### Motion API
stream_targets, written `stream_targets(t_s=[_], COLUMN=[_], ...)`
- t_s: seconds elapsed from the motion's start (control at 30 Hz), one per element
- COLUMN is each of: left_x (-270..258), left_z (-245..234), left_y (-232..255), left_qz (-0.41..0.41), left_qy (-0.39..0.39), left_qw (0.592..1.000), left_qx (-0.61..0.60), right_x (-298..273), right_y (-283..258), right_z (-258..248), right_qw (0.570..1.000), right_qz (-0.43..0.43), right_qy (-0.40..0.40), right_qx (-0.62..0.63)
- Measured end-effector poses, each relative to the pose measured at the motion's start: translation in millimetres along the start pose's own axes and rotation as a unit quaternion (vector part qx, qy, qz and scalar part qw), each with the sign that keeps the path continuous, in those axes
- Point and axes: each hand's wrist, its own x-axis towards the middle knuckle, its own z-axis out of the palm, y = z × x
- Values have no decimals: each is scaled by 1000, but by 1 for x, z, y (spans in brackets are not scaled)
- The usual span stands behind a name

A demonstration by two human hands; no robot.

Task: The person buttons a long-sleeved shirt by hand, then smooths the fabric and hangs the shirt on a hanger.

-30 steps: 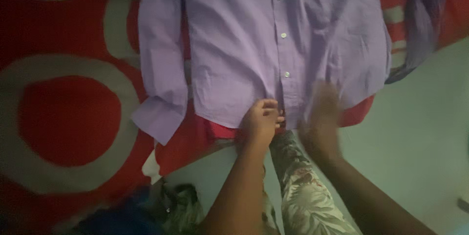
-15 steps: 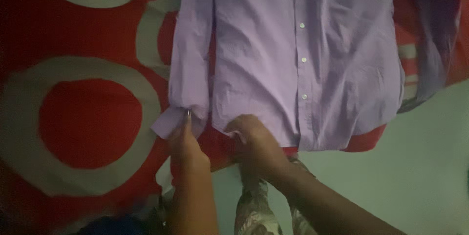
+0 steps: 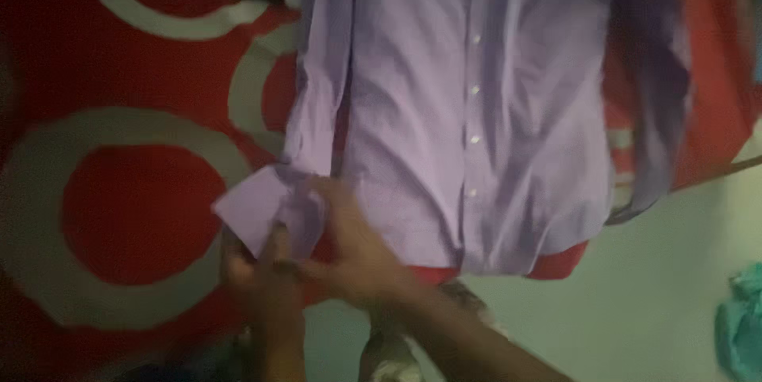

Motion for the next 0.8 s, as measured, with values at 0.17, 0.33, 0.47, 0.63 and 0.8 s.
stream_targets(t_s=[0.17,0.33,0.47,0.63,0.8], left_x=[-31,-46,-55,-63,-49], left_z=[14,29,32,36,38], left_y=[35,91,150,193,213], left_qz=[89,128,74,141,92], left_qy=[-115,-180,-39,95,11], left_qw=[965,975,962,917,939], left_qx=[216,34,260,360,331], right_x=[8,8,8,3,14], right_y=[-67,-107,-107,-124,-146], right_z=[-10,-66,-96,-107,-91], right_qw=[989,976,985,988,957], right_qz=[58,146,-111,-126,-8], right_qy=[47,38,62,94,1], right_qx=[131,156,119,-2,290])
